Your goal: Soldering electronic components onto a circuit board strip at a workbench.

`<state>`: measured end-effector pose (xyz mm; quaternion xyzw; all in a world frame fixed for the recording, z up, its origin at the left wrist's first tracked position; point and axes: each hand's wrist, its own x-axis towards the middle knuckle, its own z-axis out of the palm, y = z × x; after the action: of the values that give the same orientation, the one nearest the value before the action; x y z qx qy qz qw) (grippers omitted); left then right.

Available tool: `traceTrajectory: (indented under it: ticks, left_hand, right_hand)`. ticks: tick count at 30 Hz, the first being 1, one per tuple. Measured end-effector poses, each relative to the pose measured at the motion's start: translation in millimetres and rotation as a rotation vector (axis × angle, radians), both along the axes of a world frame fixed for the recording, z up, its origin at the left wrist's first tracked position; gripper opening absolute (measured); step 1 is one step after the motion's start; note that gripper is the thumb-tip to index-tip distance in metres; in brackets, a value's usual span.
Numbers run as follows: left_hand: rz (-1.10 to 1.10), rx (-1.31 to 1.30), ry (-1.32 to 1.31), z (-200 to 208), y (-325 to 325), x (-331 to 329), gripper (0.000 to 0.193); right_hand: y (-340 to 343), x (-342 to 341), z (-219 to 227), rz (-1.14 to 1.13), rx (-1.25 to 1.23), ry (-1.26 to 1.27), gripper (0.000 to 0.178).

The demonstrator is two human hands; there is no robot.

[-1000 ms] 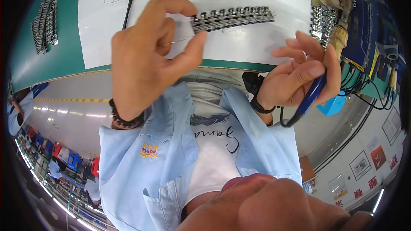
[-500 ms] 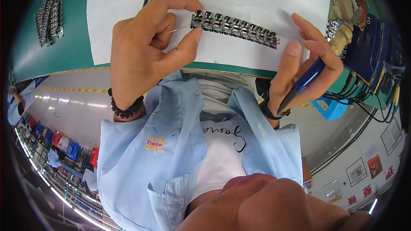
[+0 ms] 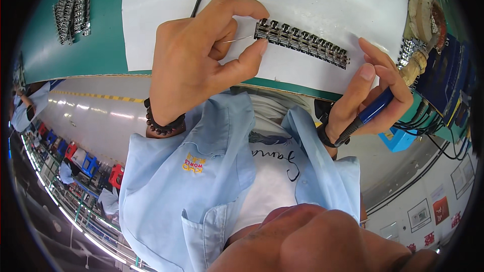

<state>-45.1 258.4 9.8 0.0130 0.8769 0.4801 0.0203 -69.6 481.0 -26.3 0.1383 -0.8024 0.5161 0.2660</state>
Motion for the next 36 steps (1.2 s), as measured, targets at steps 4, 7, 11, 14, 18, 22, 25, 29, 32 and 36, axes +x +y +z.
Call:
traceTrajectory:
  ticks: [4, 7, 11, 14, 18, 22, 25, 29, 32, 36]
  left_hand:
    - [-0.008, -0.022, 0.021, 0.3, 0.6, -0.7, 0.032]
    - [-0.015, -0.026, 0.028, 0.0, 0.1, -1.5, 0.032]
    - [-0.016, -0.029, 0.032, -0.4, 0.5, -1.8, 0.033]
    - [-0.011, -0.036, 0.041, -0.9, 1.2, -1.1, 0.033]
    - [-0.004, -0.050, 0.030, 0.1, 1.6, -1.3, 0.033]
    - [-0.037, -0.124, 0.072, -0.5, -1.0, -3.8, 0.030]
    - [-0.050, -0.130, 0.072, -0.2, -0.8, -4.3, 0.030]
    - [-0.027, -0.034, 0.081, -3.4, 1.6, -1.5, 0.033]
    - [-0.033, -0.047, 0.082, -2.6, 1.1, -1.6, 0.032]
    - [-0.040, -0.049, 0.097, -4.9, 0.3, -1.0, 0.031]
  right_hand:
    - [0.1, -0.9, -2.1, -0.005, -0.011, 0.014, 0.018]
    - [-0.9, -1.3, -1.4, -0.008, -0.004, 0.026, 0.018]
    - [-0.8, -2.0, -1.0, 0.001, 0.024, 0.039, 0.019]
    - [-0.2, -2.3, -1.2, 0.015, 0.050, 0.059, 0.019]
    - [0.8, -0.1, -0.5, 0.020, 0.058, 0.040, 0.018]
    - [-0.1, 1.8, 1.5, 0.002, 0.088, 0.010, 0.019]
    - [0.2, 1.7, 1.1, 0.007, 0.097, 0.010, 0.019]
    - [-1.5, 1.9, 1.8, -0.006, 0.088, 0.006, 0.019]
    - [-3.5, 3.8, 4.7, -0.014, 0.094, -0.035, 0.019]
    - [-3.3, 4.7, 3.0, -0.027, 0.099, -0.050, 0.019]
